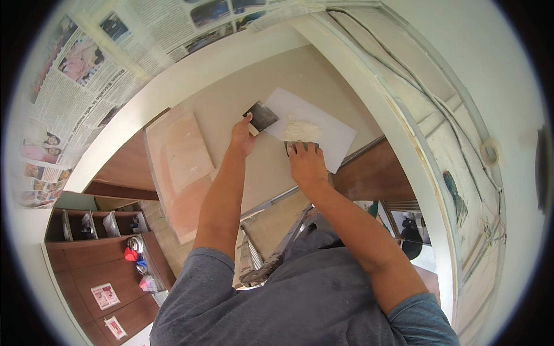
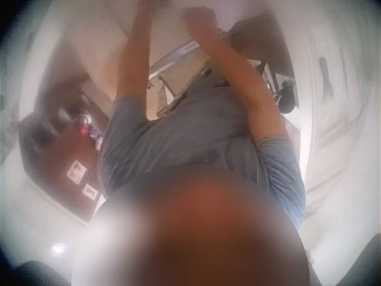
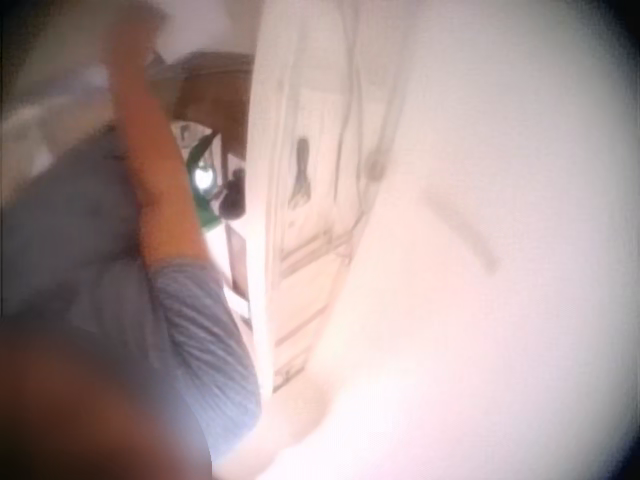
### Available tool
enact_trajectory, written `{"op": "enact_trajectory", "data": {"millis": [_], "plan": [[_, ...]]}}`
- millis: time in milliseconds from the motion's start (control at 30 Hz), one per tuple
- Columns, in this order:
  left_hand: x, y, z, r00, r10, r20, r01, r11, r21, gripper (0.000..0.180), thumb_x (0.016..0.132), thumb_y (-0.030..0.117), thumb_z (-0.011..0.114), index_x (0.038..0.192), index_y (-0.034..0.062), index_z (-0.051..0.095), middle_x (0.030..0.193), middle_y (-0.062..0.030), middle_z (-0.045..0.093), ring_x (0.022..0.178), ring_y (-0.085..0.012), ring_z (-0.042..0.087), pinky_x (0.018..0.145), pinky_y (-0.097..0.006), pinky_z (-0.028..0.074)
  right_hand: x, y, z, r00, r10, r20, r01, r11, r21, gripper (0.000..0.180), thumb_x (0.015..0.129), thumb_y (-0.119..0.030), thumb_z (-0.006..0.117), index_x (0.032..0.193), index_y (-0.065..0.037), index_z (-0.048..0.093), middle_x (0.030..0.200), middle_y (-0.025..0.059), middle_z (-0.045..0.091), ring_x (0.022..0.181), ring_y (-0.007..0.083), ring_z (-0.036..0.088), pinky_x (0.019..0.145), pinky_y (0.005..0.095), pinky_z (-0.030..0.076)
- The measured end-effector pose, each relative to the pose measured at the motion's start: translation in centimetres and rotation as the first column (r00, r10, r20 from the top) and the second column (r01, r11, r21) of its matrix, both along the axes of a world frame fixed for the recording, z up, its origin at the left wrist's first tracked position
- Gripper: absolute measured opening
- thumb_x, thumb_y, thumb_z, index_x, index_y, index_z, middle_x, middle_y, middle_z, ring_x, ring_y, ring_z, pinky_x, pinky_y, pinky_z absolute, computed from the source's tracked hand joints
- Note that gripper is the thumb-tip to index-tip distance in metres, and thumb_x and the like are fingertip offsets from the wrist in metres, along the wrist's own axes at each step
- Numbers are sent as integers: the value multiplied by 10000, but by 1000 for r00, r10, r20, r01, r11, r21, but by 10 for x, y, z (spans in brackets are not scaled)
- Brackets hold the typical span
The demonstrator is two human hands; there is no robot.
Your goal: The person applies joint compound to a ceiling seam using a putty knife and hawk. They smooth the compound along the seam, then apply and press a paper tape strip over the wet compound, and continue to feather the edges with additional compound.
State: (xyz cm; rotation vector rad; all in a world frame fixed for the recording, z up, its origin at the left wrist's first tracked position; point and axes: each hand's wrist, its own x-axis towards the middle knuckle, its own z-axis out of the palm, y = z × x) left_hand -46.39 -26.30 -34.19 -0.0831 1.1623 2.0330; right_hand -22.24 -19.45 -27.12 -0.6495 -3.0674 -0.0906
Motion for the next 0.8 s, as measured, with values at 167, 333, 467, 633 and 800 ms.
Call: {"op": "enact_trajectory", "data": {"millis": [167,333,467,633,800], "plan": [[-6,0,-8,1000,6,-6,-7,991,-137,348,1112,215,586,1376,-9,546,1321,-102,665,1199,-244,663,1117,-413,495,-10,4,-12,998,-1,66,4,998,-58,439,1011,-181,589,1444,-115,623,1334,88,634,1194,305,623,992,463,537],[-2,3,-5,1000,23,4,-23,997,-72,342,1103,207,610,1360,-8,540,1333,-101,648,1191,-244,659,1118,-394,489,-9,21,10,976,46,213,-16,990,-143,408,1007,-183,612,1411,-175,670,1307,72,665,1203,299,638,1000,455,534],[0,6,3,998,66,24,-64,993,-99,339,1096,206,621,1371,26,537,1346,-92,635,1208,-242,649,1111,-421,504,5,51,55,925,124,359,-13,955,-296,421,994,-113,600,1394,-201,700,1324,71,701,1243,317,643,1004,426,528],[23,-10,37,988,92,122,-102,991,80,351,1090,227,627,1389,67,537,1345,-92,642,1206,-258,654,1009,-482,586,45,74,129,996,-32,-85,-40,688,-724,427,1008,-88,592,1424,-119,683,1295,146,738,1145,339,700,1018,415,518],[118,-18,115,985,57,161,-70,995,77,290,1075,263,648,1308,97,605,1189,-56,724,1105,-219,704,887,-439,631,87,68,192,817,-515,-259,-67,360,-930,418,1069,-127,621,1471,-11,620,1264,156,733,1107,170,670,986,317,505]]}}
